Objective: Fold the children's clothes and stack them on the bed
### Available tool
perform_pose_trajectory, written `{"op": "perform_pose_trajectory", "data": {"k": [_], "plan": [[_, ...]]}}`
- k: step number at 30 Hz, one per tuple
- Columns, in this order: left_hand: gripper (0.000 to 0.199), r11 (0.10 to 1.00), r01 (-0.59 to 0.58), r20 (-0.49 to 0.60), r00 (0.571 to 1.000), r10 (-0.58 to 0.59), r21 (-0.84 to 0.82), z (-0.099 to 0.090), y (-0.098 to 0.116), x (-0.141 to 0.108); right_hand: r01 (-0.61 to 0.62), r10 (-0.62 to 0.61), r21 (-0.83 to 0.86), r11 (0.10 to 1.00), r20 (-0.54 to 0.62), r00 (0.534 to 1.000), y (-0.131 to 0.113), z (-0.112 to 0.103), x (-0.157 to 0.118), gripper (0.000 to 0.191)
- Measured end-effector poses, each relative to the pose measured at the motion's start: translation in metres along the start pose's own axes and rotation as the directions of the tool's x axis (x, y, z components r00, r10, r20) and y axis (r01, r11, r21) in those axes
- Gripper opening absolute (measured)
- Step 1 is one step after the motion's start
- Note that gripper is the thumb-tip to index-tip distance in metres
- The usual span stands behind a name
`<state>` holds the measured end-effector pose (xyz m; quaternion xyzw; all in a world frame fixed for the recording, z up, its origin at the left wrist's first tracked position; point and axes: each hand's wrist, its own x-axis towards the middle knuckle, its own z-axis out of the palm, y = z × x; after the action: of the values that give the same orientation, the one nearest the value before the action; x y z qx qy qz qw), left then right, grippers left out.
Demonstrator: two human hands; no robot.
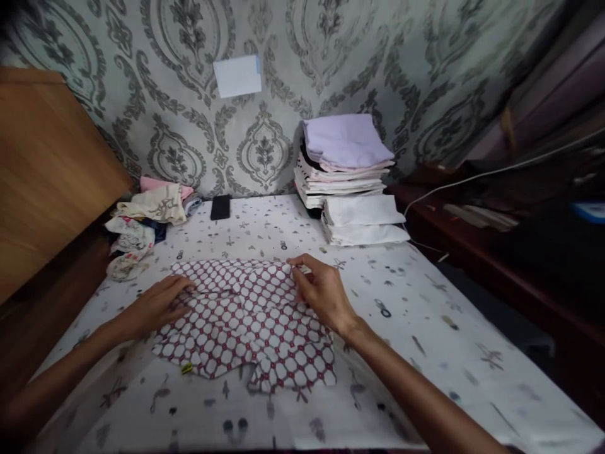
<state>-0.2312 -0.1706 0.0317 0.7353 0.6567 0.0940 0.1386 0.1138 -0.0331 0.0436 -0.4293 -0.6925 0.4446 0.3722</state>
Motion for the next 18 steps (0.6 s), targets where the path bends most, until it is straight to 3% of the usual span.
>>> {"op": "perform_pose_trajectory", "data": {"k": [4,7,9,13,16,18], "plan": [[0.033,0.992,0.066,-0.11,0.992,-0.054,0.109,0.009,-0.015,0.011,0.035,-0.033,0.265,0.964,-0.011,0.999,-0.004,0.013,0.012,0.041],[0.022,0.967,0.078,-0.124,0.991,-0.049,0.241,0.008,-0.025,0.022,0.1,-0.101,0.257,0.961,-0.012,0.995,-0.006,0.015,0.026,0.039],[0.022,0.972,0.095,-0.159,0.985,-0.062,0.214,-0.001,-0.036,0.033,0.129,-0.125,0.244,0.961,-0.031,0.992,-0.007,0.012,0.044,0.036],[0.019,0.971,0.152,-0.292,0.935,-0.201,-0.182,-0.034,-0.075,0.078,0.158,-0.122,0.247,0.956,-0.156,0.98,-0.001,0.013,0.11,0.028],[0.022,0.852,0.208,-0.301,0.873,-0.383,-0.481,-0.047,-0.105,0.12,0.059,-0.03,0.112,0.992,-0.246,0.969,0.012,0.027,0.17,0.018],[0.024,0.785,0.274,-0.263,0.837,-0.479,-0.556,-0.042,-0.118,0.142,-0.037,0.037,0.005,0.999,-0.266,0.963,0.025,0.038,0.201,0.011]]}}
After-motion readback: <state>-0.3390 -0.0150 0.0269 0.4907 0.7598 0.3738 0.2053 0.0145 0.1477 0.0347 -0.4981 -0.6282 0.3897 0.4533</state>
